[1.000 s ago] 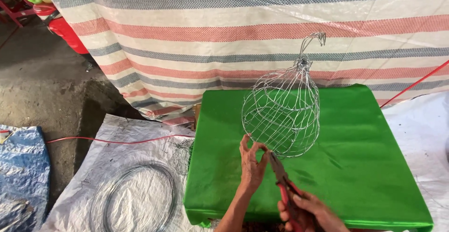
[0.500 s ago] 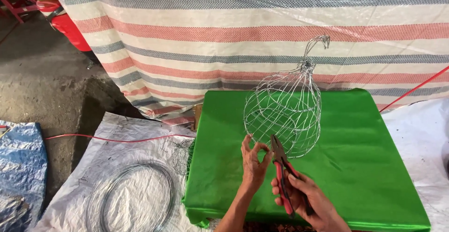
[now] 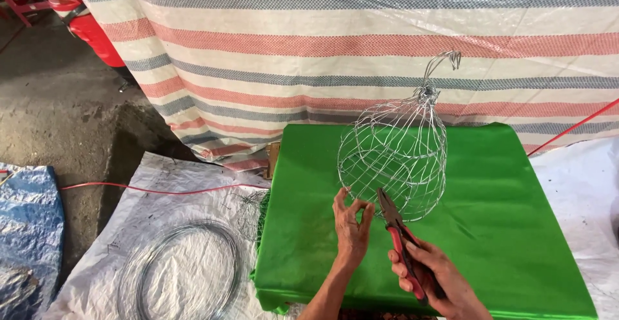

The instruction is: Trimming and shaping a wire mesh cage using wire cutters on a workbench

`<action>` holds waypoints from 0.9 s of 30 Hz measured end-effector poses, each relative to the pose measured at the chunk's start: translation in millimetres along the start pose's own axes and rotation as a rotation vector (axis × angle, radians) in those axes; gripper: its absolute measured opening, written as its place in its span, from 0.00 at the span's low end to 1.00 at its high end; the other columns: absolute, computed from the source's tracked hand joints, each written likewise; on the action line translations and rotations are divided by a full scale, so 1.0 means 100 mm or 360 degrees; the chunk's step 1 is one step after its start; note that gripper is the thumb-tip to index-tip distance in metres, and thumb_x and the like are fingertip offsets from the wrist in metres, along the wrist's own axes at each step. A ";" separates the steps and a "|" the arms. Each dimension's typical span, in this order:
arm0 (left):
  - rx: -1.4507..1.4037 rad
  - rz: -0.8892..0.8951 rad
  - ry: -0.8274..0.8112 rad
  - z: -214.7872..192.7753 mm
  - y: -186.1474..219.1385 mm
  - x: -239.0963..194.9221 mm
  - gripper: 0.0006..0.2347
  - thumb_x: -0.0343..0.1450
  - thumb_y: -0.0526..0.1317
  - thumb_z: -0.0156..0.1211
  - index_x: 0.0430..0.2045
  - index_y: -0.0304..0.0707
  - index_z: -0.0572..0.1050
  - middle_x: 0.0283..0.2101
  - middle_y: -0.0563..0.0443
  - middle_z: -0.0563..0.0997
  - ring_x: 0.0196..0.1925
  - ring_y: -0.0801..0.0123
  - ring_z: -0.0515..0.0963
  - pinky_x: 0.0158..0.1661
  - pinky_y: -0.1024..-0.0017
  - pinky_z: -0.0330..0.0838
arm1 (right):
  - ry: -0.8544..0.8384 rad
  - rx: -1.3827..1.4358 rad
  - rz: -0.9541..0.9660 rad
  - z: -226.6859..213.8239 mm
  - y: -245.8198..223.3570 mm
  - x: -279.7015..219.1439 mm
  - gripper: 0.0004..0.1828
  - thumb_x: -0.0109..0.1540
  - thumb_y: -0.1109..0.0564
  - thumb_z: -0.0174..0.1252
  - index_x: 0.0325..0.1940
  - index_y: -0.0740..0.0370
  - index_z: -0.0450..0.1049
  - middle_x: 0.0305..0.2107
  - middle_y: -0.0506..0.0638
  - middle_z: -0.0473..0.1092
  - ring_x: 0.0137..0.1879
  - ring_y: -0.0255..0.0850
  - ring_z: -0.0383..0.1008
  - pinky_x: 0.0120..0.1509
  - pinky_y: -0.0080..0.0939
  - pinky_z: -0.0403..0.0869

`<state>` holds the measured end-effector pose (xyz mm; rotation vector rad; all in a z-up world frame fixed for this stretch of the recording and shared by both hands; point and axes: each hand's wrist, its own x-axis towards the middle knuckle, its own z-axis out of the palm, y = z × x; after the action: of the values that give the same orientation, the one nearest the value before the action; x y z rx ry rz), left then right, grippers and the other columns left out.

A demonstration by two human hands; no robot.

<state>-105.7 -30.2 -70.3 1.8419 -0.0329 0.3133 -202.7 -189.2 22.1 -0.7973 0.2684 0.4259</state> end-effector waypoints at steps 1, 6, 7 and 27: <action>0.0000 0.0003 -0.0003 0.01 0.00 0.03 0.18 0.75 0.56 0.51 0.27 0.43 0.78 0.74 0.35 0.57 0.75 0.45 0.60 0.58 0.33 0.66 | 0.0000 0.0002 -0.0004 0.01 -0.01 0.02 0.19 0.66 0.59 0.53 0.58 0.73 0.66 0.32 0.62 0.69 0.30 0.43 0.69 0.22 0.39 0.68; -0.0028 0.0051 0.0057 -0.01 0.08 0.00 0.18 0.76 0.55 0.51 0.27 0.42 0.79 0.75 0.34 0.57 0.76 0.46 0.58 0.59 0.37 0.63 | -0.0020 0.0018 0.0050 0.06 -0.07 -0.03 0.24 0.66 0.60 0.50 0.67 0.72 0.66 0.37 0.66 0.74 0.36 0.48 0.75 0.30 0.46 0.75; -0.0026 0.0052 0.0055 -0.01 0.07 -0.01 0.18 0.76 0.55 0.51 0.27 0.42 0.79 0.75 0.34 0.57 0.76 0.46 0.58 0.59 0.37 0.63 | -0.0021 0.0021 0.0049 0.04 -0.06 -0.03 0.24 0.66 0.60 0.50 0.67 0.72 0.66 0.37 0.66 0.74 0.36 0.48 0.75 0.30 0.46 0.75; -0.0185 0.0022 0.0021 -0.09 -0.28 0.46 0.18 0.76 0.60 0.45 0.44 0.58 0.81 0.74 0.37 0.59 0.74 0.49 0.61 0.61 0.32 0.62 | -0.0049 -0.0053 0.0142 0.40 0.02 0.00 0.28 0.64 0.61 0.49 0.69 0.71 0.65 0.48 0.79 0.75 0.48 0.67 0.79 0.44 0.68 0.80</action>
<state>-58.6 -7.2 -83.3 1.7248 -0.0537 0.3263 -200.6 -158.8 47.6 -0.8128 0.2695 0.5274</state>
